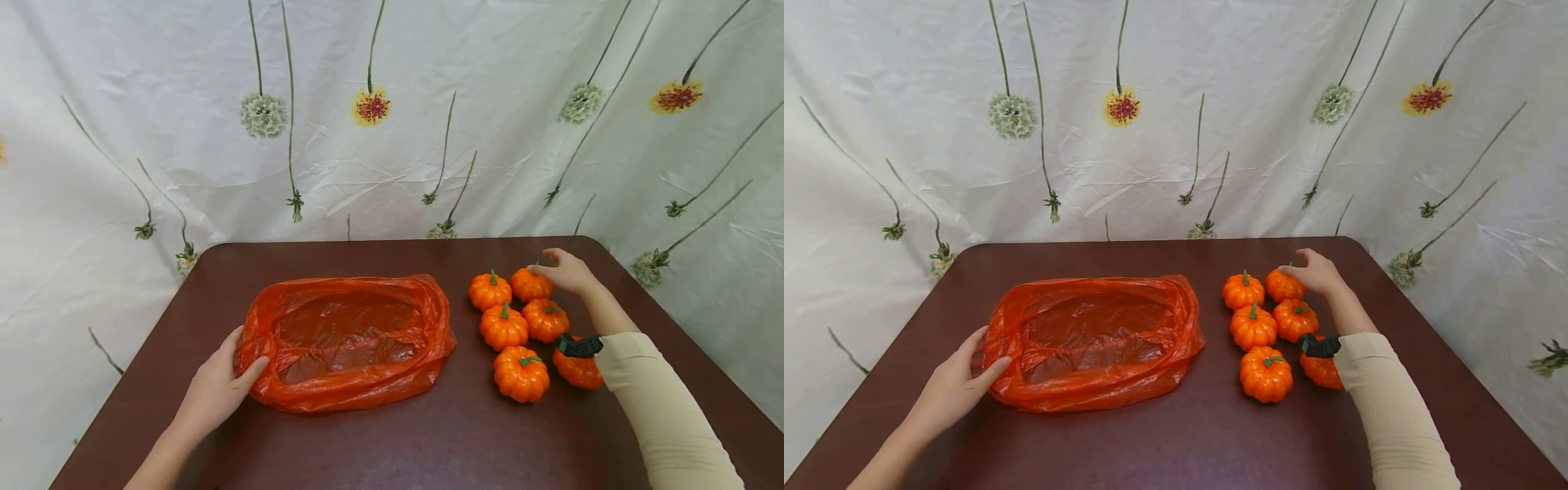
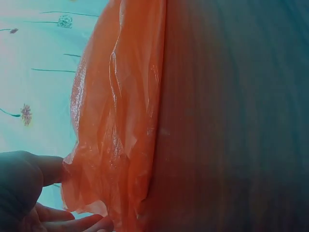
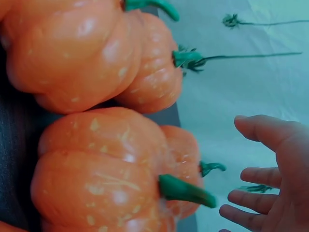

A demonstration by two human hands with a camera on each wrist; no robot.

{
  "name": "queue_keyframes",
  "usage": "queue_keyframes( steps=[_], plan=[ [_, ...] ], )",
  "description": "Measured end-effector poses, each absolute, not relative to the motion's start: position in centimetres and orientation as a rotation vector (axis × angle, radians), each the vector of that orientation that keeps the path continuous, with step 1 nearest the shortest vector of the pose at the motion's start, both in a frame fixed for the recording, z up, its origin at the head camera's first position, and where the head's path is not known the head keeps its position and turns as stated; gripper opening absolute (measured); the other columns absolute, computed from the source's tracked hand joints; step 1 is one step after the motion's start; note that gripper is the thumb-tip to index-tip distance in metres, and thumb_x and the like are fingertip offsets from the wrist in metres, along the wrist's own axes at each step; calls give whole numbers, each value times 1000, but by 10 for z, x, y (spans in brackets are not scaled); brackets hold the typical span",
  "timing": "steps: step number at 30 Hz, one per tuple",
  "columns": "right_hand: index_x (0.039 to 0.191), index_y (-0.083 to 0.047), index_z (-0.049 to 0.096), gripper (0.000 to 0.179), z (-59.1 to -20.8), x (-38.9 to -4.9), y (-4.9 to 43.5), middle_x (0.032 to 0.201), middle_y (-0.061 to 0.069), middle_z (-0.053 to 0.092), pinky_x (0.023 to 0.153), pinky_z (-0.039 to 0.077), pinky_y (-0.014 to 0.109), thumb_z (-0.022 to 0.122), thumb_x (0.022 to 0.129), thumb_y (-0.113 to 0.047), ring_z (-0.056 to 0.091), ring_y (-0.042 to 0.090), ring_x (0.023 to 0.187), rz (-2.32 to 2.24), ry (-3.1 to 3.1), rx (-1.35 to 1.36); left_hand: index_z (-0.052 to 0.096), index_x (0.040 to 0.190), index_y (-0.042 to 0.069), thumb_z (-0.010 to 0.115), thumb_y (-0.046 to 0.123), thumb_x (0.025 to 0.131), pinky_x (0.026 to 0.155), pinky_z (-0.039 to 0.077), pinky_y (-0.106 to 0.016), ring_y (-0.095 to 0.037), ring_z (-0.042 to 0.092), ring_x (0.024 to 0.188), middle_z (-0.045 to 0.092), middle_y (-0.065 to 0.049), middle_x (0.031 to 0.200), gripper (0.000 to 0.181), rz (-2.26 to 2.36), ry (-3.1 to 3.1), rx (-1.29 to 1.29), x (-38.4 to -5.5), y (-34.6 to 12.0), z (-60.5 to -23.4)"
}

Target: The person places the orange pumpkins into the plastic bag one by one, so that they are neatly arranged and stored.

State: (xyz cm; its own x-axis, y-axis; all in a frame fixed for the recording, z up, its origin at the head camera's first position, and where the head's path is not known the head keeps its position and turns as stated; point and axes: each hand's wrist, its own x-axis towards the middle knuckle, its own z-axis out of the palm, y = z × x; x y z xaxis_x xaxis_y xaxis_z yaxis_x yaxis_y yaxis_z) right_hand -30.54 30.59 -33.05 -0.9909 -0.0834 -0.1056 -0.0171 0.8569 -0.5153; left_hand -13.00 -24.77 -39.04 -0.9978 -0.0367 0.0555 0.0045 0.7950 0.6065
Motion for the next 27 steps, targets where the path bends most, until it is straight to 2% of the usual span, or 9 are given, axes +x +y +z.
queue_keyframes(
  steps=[7, 11, 19, 27],
  plan=[
    [143, 13, 29, 78, -345, -310, 311, 143, 39, 30, 101, 36, 59, 54, 95, -44, 34, 53, 128, -828, 2863, -46, 20, 148, -11, 57, 33, 99, 90, 45, -62, -48, 56, 110, 44, -38, 134, 75, -995, -2903, 6, -132, -248, -392],
    [143, 15, 27, 82, -353, -312, 309, 141, 40, 31, 101, 36, 58, 56, 95, -44, 35, 53, 127, -807, 2833, -53, 22, 147, -12, 58, 25, 99, 85, 49, -57, -43, 60, 103, 49, -36, 129, 71, -992, -2886, -22, -132, -249, -395],
    [146, 17, 19, 91, -358, -313, 305, 146, 39, 26, 107, 27, 60, 62, 91, -42, 25, 54, 133, -809, 2811, -70, 32, 144, -9, 62, 10, 94, 80, 53, -54, -39, 62, 95, 57, -31, 117, 61, -955, -2804, -64, -131, -248, -399],
    [144, 18, 23, 91, -361, -312, 305, 143, 39, 30, 106, 29, 60, 67, 88, -38, 28, 54, 131, -799, 2845, -100, 40, 140, -9, 63, 3, 91, 79, 54, -52, -36, 63, 89, 60, -26, 109, 55, -935, -2741, -72, -130, -248, -400]
  ],
)
